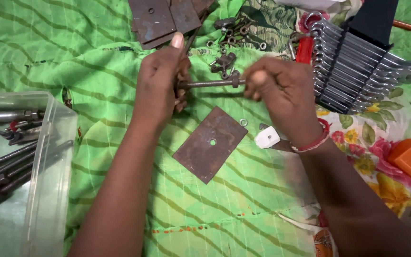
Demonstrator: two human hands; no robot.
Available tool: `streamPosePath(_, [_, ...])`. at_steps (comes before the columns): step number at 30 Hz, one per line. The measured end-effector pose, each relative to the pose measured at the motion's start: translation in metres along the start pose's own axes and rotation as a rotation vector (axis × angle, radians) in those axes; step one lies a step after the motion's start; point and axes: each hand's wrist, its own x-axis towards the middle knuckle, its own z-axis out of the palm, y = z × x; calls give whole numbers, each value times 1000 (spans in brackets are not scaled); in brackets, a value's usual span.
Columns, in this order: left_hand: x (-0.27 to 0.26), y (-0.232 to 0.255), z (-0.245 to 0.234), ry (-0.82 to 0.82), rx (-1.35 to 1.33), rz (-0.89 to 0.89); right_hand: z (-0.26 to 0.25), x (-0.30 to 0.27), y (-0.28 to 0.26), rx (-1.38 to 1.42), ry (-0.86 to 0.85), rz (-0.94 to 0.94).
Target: The person assembles metal parts by hand, screwing nuts onto threaded rods and inserting them into metal plates. They handle multiple rods, nuts, and washers, organizing them on a green patterned surface.
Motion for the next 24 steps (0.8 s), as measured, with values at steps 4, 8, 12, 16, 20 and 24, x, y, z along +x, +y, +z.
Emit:
streamPosePath(4, [2,0,-1,1,103,-18,1,4,-11,-162,3,-86])
streamPosePath(8, [1,-1,2,8,-20,9,1,8,-13,-133,47,-88])
streamPosePath(12, [1,3,0,42,-4,-39,1,12,-22,-52,77,-35])
streamPosePath(16, [1,5,0,55,-49,-56,4,13,-36,-23,59,30])
streamPosePath(20, [0,2,0,5,-34,-52,3,9,-22,-162,0,-87])
streamPosePath(24, [-1,2,0,13,29,-67,5,4,-13,-37,5,132])
